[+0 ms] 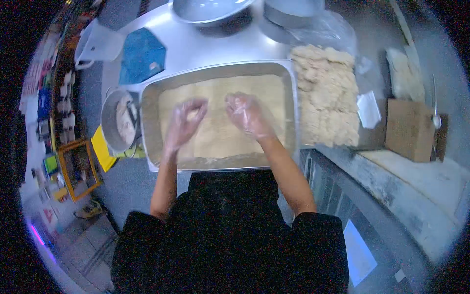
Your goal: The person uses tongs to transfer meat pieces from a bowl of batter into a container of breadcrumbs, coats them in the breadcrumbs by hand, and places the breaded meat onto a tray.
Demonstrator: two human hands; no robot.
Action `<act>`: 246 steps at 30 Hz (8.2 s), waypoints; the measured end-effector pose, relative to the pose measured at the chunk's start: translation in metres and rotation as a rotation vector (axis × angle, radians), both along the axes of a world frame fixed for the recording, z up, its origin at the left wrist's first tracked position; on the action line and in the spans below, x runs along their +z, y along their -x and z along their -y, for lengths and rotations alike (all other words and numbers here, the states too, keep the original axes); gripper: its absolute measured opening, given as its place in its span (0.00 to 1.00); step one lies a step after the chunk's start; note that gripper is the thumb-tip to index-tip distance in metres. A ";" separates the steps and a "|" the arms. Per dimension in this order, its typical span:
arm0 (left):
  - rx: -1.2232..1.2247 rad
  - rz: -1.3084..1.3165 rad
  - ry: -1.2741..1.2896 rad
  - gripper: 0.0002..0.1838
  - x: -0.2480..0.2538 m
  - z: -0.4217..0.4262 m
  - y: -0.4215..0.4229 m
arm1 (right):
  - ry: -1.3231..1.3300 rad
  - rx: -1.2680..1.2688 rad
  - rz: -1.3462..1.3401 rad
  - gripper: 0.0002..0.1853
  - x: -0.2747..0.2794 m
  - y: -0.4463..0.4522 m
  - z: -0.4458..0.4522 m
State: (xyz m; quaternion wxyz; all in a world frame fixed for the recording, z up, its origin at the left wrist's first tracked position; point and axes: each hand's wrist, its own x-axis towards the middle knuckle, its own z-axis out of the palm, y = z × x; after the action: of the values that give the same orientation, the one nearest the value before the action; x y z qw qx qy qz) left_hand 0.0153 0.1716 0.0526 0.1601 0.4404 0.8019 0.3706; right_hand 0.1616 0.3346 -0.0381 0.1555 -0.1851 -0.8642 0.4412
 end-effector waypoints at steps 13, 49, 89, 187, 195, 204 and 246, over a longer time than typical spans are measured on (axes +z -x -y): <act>0.274 0.079 0.044 0.11 -0.022 0.215 0.006 | -0.340 0.771 1.026 0.25 -0.006 0.188 0.065; -1.171 -0.676 0.421 0.08 0.099 -0.209 -0.008 | 0.131 -0.457 -0.269 0.34 0.085 -0.082 -0.026; -0.685 -0.426 0.528 0.13 -0.037 -0.347 -0.099 | -0.307 -0.414 0.320 0.09 0.057 -0.147 -0.153; -0.395 -0.110 0.155 0.28 -0.054 0.237 0.031 | -1.300 0.460 0.304 0.16 0.298 0.252 0.263; -0.368 -0.115 0.120 0.28 -0.061 0.237 0.028 | -1.285 0.485 0.351 0.16 0.311 0.232 0.253; -0.411 -0.112 0.190 0.32 -0.056 0.237 0.029 | -1.227 0.369 0.123 0.12 0.236 0.282 0.202; -0.372 -0.094 0.154 0.33 -0.066 0.235 0.027 | -0.991 0.616 0.247 0.21 0.296 0.180 0.260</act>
State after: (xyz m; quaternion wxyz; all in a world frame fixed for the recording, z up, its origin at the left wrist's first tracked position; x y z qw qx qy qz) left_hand -0.0113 -0.0634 -0.0138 0.2216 0.5840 0.7394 0.2512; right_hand -0.0180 0.0747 0.2584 -0.0136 0.1187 -0.9927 -0.0144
